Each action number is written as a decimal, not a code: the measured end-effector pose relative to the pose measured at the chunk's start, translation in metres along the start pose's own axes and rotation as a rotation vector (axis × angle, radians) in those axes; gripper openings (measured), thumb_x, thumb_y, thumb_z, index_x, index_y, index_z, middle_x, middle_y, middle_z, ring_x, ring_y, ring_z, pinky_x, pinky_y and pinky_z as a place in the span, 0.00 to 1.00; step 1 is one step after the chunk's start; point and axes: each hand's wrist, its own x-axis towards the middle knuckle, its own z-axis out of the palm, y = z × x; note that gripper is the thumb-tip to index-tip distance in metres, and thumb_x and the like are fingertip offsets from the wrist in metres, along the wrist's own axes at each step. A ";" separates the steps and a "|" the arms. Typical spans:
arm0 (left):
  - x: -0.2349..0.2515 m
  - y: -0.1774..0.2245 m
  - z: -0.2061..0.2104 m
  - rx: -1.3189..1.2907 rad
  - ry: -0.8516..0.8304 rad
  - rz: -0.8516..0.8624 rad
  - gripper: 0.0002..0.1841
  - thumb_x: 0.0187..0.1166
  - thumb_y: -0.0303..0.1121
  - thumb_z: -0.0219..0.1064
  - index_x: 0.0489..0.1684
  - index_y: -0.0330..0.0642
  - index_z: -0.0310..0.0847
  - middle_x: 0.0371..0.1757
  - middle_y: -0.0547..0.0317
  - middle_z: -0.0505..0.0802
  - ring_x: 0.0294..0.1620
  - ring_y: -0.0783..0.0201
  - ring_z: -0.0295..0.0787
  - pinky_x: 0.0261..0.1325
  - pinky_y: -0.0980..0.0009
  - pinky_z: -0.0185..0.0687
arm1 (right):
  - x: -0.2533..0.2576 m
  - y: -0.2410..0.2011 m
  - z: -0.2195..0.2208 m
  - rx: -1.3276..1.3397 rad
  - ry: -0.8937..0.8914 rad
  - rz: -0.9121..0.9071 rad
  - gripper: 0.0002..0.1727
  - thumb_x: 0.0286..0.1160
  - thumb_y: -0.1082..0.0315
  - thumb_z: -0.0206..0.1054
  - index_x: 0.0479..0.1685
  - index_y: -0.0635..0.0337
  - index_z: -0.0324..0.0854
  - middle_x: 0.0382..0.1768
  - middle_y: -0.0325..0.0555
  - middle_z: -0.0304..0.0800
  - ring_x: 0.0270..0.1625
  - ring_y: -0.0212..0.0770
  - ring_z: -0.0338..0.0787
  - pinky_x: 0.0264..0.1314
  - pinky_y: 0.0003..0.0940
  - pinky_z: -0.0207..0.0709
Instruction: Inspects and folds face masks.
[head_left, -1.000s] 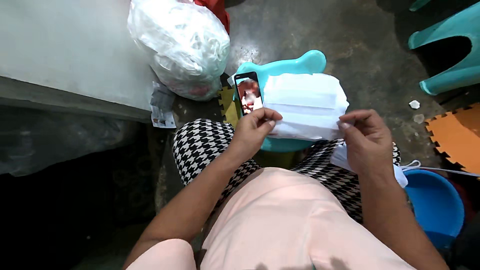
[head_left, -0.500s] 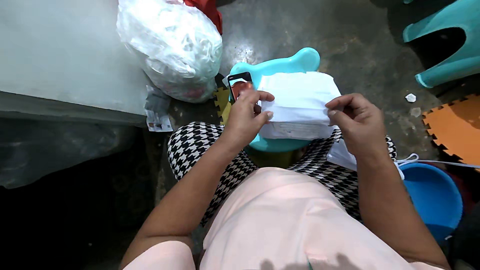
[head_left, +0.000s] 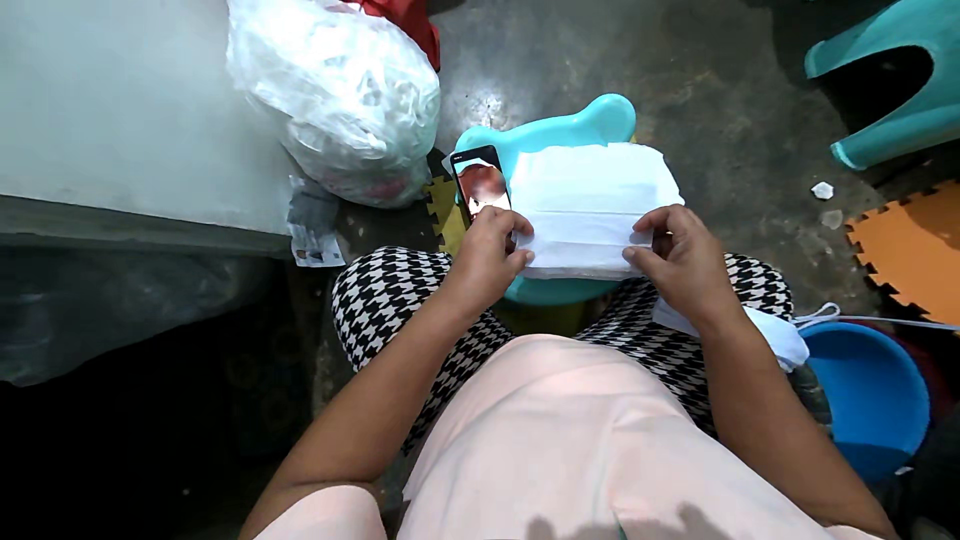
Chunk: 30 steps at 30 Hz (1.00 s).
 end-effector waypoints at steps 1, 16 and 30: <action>0.000 -0.001 0.000 0.003 0.000 -0.001 0.15 0.72 0.24 0.77 0.55 0.39 0.85 0.58 0.47 0.82 0.42 0.63 0.86 0.47 0.68 0.87 | 0.000 0.001 0.000 -0.005 -0.001 0.001 0.17 0.68 0.76 0.76 0.54 0.65 0.79 0.46 0.54 0.79 0.32 0.41 0.79 0.34 0.39 0.77; -0.002 -0.004 0.004 0.027 -0.011 0.015 0.14 0.71 0.25 0.78 0.53 0.36 0.84 0.57 0.45 0.81 0.39 0.62 0.86 0.45 0.67 0.87 | -0.004 -0.001 0.003 -0.142 0.002 -0.047 0.10 0.69 0.75 0.77 0.45 0.67 0.85 0.45 0.56 0.78 0.35 0.45 0.81 0.37 0.42 0.80; 0.001 -0.010 0.006 0.062 -0.077 -0.049 0.15 0.70 0.27 0.80 0.49 0.36 0.82 0.59 0.42 0.80 0.45 0.57 0.88 0.49 0.62 0.89 | -0.005 0.002 0.004 -0.176 -0.009 -0.050 0.10 0.67 0.76 0.78 0.44 0.66 0.86 0.46 0.57 0.79 0.36 0.46 0.83 0.39 0.43 0.82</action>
